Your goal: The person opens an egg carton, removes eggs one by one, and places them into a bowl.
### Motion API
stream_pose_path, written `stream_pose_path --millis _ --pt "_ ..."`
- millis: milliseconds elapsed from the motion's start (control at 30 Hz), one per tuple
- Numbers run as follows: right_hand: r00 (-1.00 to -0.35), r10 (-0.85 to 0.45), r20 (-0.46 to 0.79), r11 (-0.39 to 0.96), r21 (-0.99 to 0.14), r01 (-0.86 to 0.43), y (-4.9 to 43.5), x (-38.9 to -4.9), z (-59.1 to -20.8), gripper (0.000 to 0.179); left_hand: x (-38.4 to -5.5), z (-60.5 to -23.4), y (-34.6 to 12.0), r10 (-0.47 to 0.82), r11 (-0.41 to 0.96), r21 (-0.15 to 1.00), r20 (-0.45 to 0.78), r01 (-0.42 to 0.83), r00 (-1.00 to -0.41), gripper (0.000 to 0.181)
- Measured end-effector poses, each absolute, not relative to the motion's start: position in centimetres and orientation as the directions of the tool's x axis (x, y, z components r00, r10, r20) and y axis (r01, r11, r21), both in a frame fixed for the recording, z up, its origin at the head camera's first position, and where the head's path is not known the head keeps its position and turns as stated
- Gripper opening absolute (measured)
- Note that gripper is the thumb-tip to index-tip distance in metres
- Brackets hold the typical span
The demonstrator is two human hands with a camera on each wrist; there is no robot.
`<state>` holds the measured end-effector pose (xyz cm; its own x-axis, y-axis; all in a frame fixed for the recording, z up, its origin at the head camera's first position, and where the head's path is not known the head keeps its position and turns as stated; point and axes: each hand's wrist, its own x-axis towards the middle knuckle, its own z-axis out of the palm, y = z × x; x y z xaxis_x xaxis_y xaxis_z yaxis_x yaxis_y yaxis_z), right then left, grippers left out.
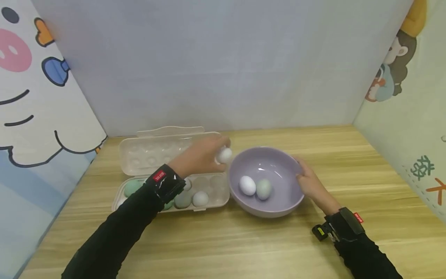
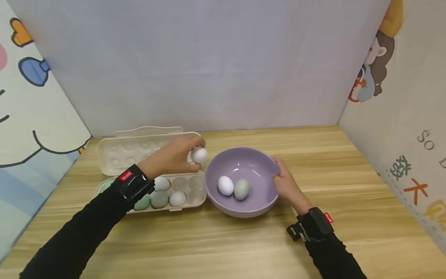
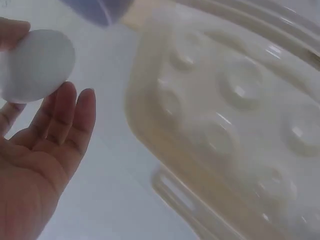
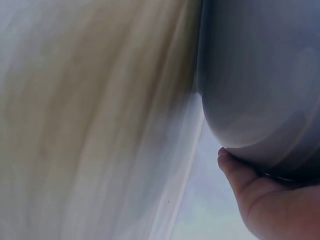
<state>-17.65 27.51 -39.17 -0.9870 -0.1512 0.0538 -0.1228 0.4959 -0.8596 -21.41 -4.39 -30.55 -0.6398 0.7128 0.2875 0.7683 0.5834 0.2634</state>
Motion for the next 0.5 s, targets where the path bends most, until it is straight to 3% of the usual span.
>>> stream_pose_path --millis 267,500 --pt "-0.989 -0.138 0.059 0.498 -0.859 -0.120 27.5 -17.7 -39.5 0.054 -22.6 -31.6 1.4 0.754 0.626 0.191 0.097 0.756 -0.649 0.041" --pt "-0.988 -0.132 0.080 0.489 -0.862 -0.135 27.6 -17.7 -39.4 0.054 -24.2 -32.9 4.3 0.772 0.631 -0.106 -0.019 0.769 -0.636 0.034"
